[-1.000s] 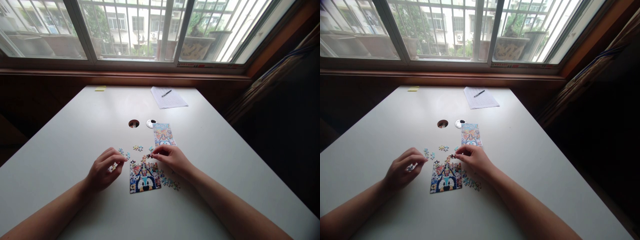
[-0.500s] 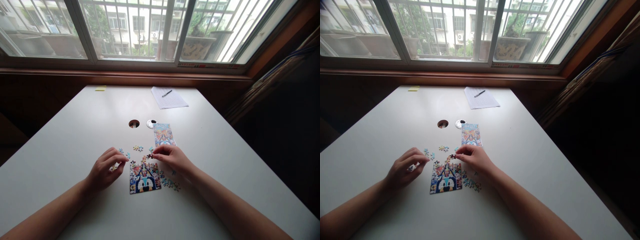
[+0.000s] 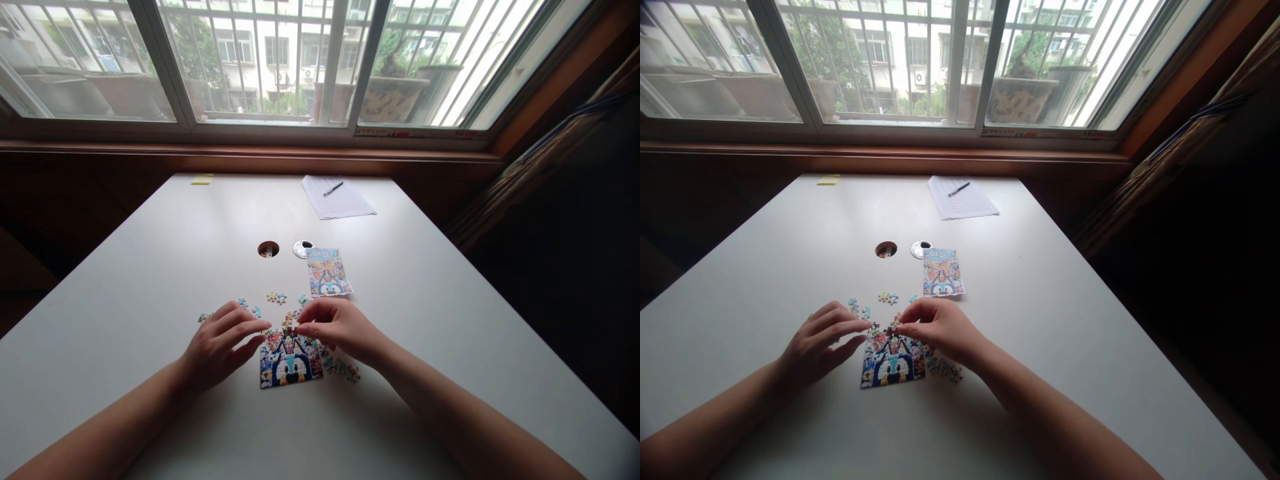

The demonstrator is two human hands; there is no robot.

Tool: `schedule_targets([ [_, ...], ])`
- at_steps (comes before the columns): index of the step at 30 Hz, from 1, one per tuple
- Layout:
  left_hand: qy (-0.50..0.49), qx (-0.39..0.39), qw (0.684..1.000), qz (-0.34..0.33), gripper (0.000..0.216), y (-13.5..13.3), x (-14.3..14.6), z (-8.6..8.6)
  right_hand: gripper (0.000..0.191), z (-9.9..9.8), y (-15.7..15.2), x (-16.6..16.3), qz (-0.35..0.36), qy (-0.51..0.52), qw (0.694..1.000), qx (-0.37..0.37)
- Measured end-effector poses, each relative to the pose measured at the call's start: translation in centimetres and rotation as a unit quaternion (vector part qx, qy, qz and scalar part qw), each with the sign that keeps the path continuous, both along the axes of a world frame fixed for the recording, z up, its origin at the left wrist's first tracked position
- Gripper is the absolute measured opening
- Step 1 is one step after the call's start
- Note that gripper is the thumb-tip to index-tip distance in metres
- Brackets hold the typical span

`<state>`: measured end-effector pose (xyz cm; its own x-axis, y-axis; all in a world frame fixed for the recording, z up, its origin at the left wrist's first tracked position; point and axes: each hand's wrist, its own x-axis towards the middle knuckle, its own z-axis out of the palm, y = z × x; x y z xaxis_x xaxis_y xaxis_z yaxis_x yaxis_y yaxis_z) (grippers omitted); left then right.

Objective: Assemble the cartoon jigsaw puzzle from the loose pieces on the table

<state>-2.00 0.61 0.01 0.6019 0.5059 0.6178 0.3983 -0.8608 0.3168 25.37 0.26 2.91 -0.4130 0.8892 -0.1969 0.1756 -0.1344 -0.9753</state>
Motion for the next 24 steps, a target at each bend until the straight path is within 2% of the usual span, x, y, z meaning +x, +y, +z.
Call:
schedule_targets([
  [9,0.016,0.007,0.999,-0.030,0.041,-0.8,0.7,0.6,0.022,0.0,-1.0,-1.5,0.021,-0.006,1.000,0.012],
  [18,0.022,0.019,0.999,-0.036,0.034,-1.0,0.7,0.8,0.023,0.1,-1.2,-1.7,0.027,-0.007,1.000,0.009],
  [24,0.013,0.010,0.999,-0.028,0.033,-0.9,0.7,0.5,0.016,-0.1,-1.2,-1.6,0.015,-0.023,0.998,0.061],
])
